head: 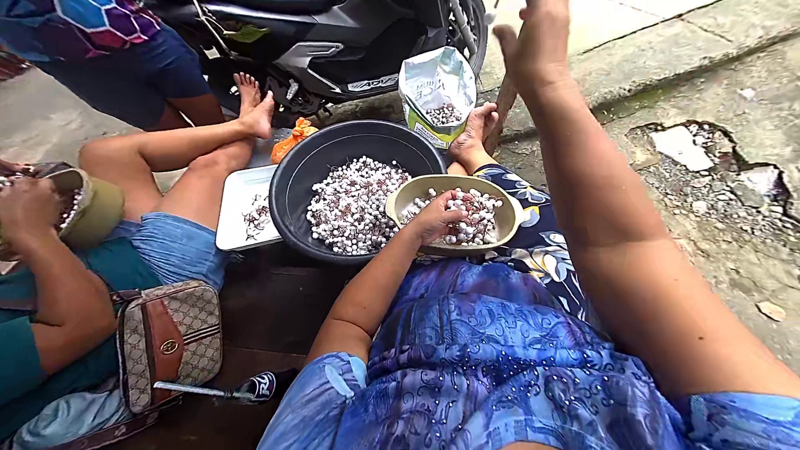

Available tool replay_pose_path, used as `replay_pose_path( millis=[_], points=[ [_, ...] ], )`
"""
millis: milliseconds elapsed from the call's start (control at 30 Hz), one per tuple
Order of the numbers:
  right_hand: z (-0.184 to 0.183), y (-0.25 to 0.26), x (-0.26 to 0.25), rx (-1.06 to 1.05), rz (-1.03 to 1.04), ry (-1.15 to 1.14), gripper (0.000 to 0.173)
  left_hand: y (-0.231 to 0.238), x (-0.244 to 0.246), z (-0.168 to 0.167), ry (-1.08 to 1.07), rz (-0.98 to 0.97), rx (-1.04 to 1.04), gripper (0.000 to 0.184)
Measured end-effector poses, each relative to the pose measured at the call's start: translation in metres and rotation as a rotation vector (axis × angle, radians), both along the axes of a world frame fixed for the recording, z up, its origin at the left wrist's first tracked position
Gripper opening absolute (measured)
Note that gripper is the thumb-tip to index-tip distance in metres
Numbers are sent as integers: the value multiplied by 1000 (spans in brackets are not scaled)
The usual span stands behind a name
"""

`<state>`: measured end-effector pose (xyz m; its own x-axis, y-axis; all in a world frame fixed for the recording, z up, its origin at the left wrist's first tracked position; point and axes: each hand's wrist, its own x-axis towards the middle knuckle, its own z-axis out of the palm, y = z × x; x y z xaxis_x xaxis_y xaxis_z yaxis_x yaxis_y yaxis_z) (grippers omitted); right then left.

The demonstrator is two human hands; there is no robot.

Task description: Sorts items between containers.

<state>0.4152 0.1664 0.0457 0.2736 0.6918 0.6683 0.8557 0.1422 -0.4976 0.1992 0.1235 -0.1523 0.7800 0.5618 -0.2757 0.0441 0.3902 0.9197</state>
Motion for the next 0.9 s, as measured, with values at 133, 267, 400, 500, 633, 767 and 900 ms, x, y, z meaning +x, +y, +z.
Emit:
replay_pose_path(
  millis=[133, 267, 400, 500, 633, 767, 900],
  points=[
    [-10, 14, 7, -237, -22, 90, 48, 3, -3, 1, -2, 11, -2, 40],
    [-17, 7, 1, -254, -4, 82, 43, -2, -7, 1, 26, 11, 24, 37],
    [-10, 5, -2, -238, 5, 84, 43, 0, -3, 2, 6, 13, 11, 37],
    [-12, 3, -3, -213, 17, 80, 42, 0, -2, 2, 9, 15, 6, 37],
    [-21, 0, -1, -213, 23, 76, 42, 1, -2, 2, 3, 17, -9, 38],
    [-44, -8, 1, -255, 60, 78, 41, 2, -3, -2, -3, 23, -10, 37],
    [-86, -27, 2, -296, 125, 83, 37, 3, -3, -3, -10, 15, -18, 36]
  ],
)
